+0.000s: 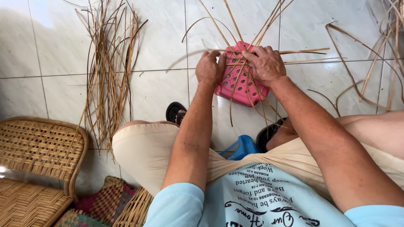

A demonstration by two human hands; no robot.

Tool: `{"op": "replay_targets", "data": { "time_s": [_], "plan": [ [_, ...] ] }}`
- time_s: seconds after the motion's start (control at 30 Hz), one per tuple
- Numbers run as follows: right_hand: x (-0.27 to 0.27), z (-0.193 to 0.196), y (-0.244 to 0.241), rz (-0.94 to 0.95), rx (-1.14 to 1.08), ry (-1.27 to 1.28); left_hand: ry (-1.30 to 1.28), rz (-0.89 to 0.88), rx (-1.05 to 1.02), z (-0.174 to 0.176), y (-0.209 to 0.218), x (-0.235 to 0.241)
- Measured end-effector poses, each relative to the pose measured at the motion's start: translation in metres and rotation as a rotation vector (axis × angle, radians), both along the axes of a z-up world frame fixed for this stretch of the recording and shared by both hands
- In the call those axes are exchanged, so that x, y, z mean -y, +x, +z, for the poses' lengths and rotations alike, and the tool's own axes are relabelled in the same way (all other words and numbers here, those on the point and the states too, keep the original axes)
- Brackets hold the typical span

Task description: Weaving thin rattan strips around a plastic mold to create a basket base.

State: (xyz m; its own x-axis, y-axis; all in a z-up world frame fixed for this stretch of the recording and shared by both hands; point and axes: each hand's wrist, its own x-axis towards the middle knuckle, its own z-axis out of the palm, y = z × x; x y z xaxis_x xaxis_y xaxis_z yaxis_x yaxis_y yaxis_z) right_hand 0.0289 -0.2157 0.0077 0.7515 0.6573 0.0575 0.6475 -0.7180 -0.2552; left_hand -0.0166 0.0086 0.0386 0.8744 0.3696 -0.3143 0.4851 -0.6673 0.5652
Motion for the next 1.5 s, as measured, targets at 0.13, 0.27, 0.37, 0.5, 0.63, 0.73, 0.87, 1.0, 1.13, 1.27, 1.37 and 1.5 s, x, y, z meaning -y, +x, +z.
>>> {"op": "replay_targets", "data": {
  "time_s": [0.13,0.27,0.37,0.5,0.63,0.73,0.87,1.0,1.13,1.27,1.37,1.5],
  "plan": [
    [0.001,0.003,-0.001,0.012,-0.026,-0.01,0.013,-0.124,0.323,-0.043,0.009,0.002],
    [-0.001,0.007,-0.001,-0.013,0.01,0.01,0.193,-0.441,0.305,-0.02,0.038,0.002],
    [-0.004,0.011,-0.001,0.001,-0.007,-0.043,0.306,-0.669,0.169,-0.001,0.058,-0.004],
    [-0.005,0.015,0.0,0.004,-0.047,-0.1,0.51,-0.965,0.058,0.006,0.077,-0.01],
    [-0.001,0.0,-0.001,0.023,0.074,-0.027,0.677,-1.08,0.082,0.014,0.092,-0.005],
    [0.0,-0.002,0.0,0.026,0.083,-0.046,0.804,-1.138,0.05,0.032,0.096,0.006],
    [0.0,-0.006,-0.001,0.036,0.208,-0.038,0.856,-1.114,-0.115,0.04,0.094,0.023],
    [-0.003,0.009,-0.004,-0.015,-0.03,0.083,0.869,-1.119,-0.293,0.059,0.081,0.035],
    [-0.004,0.005,0.0,0.008,0.023,-0.117,0.757,-1.094,-0.405,0.07,0.07,0.032],
    [-0.006,0.006,0.004,0.007,0.022,-0.111,0.392,-0.897,-0.497,0.076,0.059,0.016],
    [-0.011,0.007,0.005,0.002,-0.027,-0.156,0.238,-0.98,-0.55,0.078,0.051,0.003],
    [-0.009,0.003,0.006,0.006,-0.015,-0.149,-0.029,-0.618,-0.787,0.106,0.04,0.012]
  ]
}}
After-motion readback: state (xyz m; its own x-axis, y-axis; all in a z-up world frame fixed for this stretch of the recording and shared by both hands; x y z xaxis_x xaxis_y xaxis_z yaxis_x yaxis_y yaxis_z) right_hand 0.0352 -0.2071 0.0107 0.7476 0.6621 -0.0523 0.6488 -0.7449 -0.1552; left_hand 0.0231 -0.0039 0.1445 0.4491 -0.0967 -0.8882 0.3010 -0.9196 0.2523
